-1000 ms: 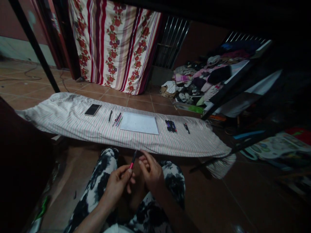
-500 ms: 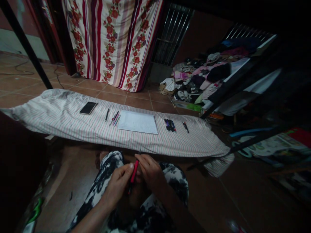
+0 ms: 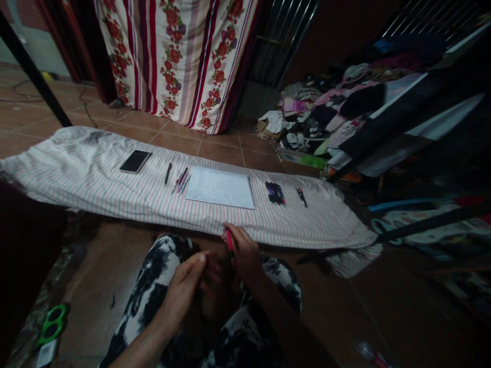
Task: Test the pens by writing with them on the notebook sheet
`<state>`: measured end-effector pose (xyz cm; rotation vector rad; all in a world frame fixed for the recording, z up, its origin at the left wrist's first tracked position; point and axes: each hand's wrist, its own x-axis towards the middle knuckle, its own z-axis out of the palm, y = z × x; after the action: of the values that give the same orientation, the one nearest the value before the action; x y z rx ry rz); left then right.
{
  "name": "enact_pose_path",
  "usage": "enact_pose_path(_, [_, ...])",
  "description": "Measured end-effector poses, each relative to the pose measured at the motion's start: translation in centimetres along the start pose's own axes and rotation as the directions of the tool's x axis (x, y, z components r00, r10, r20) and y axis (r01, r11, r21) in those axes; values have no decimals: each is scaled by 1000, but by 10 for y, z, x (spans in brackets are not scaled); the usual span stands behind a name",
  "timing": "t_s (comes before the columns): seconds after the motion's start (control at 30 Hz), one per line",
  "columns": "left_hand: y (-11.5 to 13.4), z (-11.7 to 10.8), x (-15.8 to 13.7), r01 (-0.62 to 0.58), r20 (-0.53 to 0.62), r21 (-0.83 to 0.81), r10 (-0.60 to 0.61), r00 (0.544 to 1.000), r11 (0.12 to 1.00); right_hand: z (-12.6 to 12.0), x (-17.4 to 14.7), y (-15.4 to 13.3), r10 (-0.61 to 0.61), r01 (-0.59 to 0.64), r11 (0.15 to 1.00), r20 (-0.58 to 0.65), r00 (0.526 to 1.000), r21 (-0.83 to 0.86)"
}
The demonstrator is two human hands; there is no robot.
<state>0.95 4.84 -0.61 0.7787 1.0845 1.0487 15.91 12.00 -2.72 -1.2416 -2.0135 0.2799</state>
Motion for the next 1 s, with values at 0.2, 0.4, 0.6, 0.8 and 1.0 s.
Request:
enact_pose_path(0.2, [1,-2,29,23,15,57,-24,1000,998,11,32,4,370,-309,857,-74,926,412])
enact_pose_path(0.4, [19,-2,89,-107,-1,216,110,994,971,16,83,21,439,-313,709,-49,897,632])
enact_pose_path(0.6, [37,-4,163,-337,98,777,426,899,532,26,133,43,484,-307,685,-98,870,661])
enact_pose_path(0.8, [31,-12,210,-300,214,949,494,843,101,61,171,58,485,-266,652,-121,866,710])
enact_pose_path(1.0, [28,-30,217,-249,233,968,455,860,-26,112,192,71,541,-301,556,-63,838,775])
